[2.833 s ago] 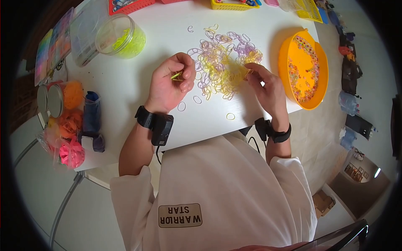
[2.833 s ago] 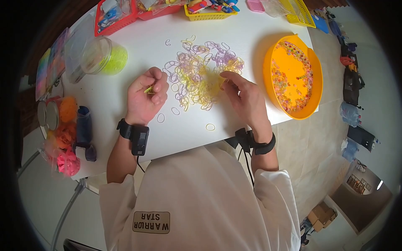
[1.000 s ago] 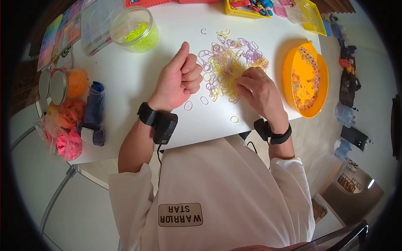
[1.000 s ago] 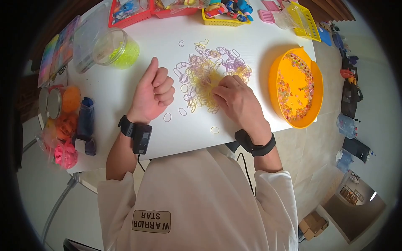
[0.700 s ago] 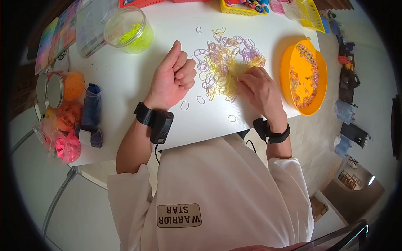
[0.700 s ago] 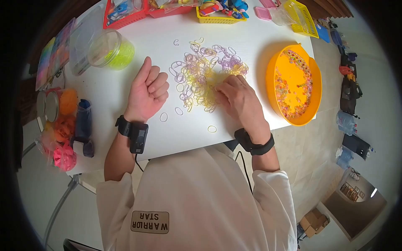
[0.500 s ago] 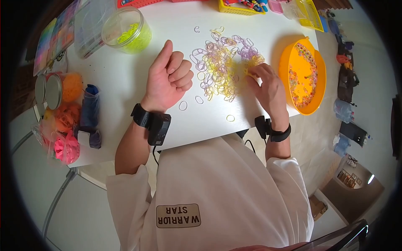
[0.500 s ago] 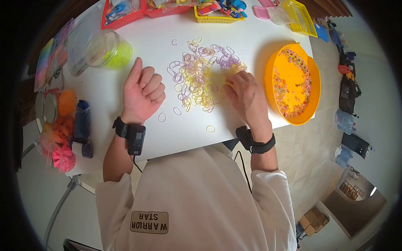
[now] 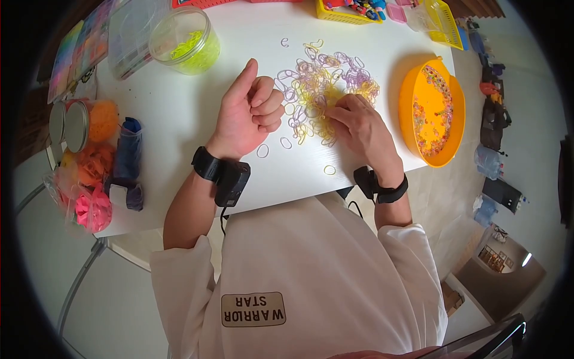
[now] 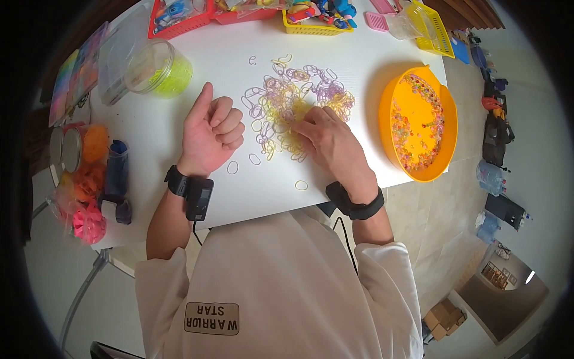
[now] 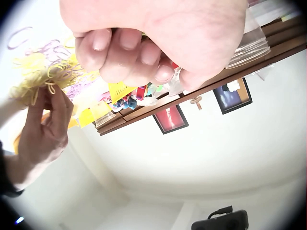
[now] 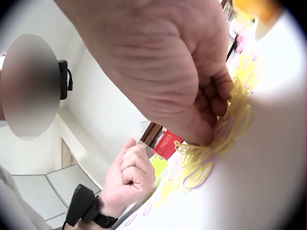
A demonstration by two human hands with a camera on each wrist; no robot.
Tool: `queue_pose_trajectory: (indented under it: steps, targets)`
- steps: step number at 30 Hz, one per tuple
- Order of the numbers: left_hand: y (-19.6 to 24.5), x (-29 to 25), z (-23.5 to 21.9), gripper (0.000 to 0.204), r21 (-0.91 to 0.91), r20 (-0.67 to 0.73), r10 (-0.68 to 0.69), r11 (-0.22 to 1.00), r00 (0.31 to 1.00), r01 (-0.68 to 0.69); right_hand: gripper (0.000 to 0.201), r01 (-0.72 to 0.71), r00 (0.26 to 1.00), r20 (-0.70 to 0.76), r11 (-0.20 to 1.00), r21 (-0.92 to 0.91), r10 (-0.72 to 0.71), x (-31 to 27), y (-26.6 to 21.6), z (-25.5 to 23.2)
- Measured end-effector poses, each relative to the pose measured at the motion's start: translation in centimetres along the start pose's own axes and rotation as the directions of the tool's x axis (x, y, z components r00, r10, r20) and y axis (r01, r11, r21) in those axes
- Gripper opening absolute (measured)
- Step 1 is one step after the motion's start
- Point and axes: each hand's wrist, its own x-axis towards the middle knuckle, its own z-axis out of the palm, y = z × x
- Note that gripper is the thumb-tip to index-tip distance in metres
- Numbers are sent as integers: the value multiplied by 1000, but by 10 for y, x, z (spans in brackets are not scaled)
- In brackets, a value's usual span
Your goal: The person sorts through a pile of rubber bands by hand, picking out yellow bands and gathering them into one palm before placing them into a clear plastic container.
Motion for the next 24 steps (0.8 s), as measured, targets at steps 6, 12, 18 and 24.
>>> queue_pose_trajectory:
  steps: [6, 12, 18, 24]
  targets:
    - [-1, 1, 0, 57, 14, -1, -15, 1000, 1000, 16, 15, -5, 1000, -1, 1000, -19, 5, 0, 3, -1]
    - [-4, 1, 1, 52, 99, 34, -2, 995, 999, -1, 14, -42, 995, -87, 991, 125, 53, -2, -8, -12]
    - [-11, -4, 19, 18, 409, -48, 44, 913, 998, -21, 11, -201, 973, -25, 894, 400, 230, -4, -17, -17]
    - [-18, -1, 21, 11, 711, 59, 170, 684, 984, -161, 15, -179, 976, 11, 765, 619, 220, 0, -27, -8]
